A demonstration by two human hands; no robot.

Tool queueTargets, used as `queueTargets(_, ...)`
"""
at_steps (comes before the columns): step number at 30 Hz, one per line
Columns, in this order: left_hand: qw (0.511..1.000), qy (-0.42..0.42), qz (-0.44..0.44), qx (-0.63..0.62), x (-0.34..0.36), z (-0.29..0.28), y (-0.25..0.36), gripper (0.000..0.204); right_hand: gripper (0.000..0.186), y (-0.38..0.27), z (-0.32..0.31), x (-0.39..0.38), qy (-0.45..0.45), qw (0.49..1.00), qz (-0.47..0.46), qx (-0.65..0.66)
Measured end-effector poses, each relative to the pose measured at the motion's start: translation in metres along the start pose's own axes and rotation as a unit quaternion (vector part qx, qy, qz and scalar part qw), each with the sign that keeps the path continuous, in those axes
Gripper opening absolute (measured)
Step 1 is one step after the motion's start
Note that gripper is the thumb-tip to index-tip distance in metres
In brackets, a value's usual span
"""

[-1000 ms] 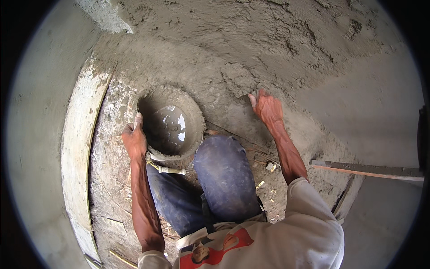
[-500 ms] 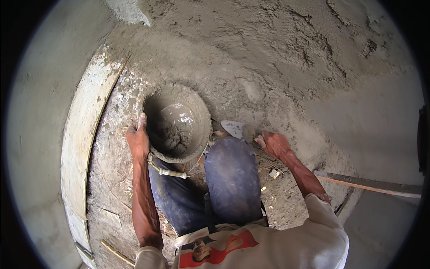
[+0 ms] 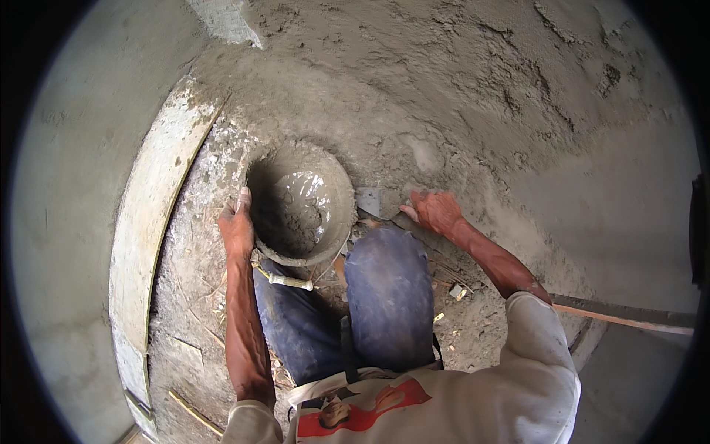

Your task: The person applies wet cement to the lower part of a wall using a trowel, scooping the mixture from a bucket and smoothing it over the surface.

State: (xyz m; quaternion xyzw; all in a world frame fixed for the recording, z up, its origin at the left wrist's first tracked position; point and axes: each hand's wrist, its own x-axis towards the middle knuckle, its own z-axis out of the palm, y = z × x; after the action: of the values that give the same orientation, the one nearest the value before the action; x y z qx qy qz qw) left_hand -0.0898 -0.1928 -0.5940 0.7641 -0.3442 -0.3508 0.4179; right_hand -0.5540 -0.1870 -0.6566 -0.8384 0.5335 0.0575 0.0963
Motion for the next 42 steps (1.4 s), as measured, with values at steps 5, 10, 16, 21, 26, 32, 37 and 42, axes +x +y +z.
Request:
queueTargets(5,1.000,0.010,-0.009,-0.013,-0.004,0.000,0.000,0.050,0.053,-0.001,0.033,0.037,-0.013,1.000,0.024,0.012)
queueTargets(10,1.000,0.021,0.004,0.018,0.011,0.014,0.001,0.055,0.047,0.015,0.019,0.150,0.099,0.991,0.079,0.048)
queueTargets(16,0.995,0.037,0.011,0.089,0.010,0.018,0.024,0.064,0.048,0.000,-0.025,0.160,0.127,0.986,0.107,0.017)
queueTargets(21,0.995,0.040,0.010,0.093,0.012,0.017,0.028,0.065,0.047,-0.045,-0.091,0.115,0.168,0.980,0.098,0.041)
queueTargets(26,0.995,0.019,0.003,0.096,0.015,0.024,0.038,0.066,0.049,-0.038,-0.072,0.075,0.211,0.974,-0.048,0.070)
queueTargets(32,0.995,0.010,0.026,0.097,0.007,0.018,0.029,0.063,0.053,0.010,-0.028,0.009,-0.023,0.995,0.085,0.045)
queueTargets(37,0.997,0.014,-0.012,0.078,0.013,0.012,0.033,0.060,0.060,0.046,0.018,0.086,0.054,0.994,0.087,0.048)
queueTargets(42,0.997,0.009,-0.006,0.074,0.019,0.025,0.030,0.060,0.055,0.037,-0.007,0.192,0.133,0.981,0.123,0.072)
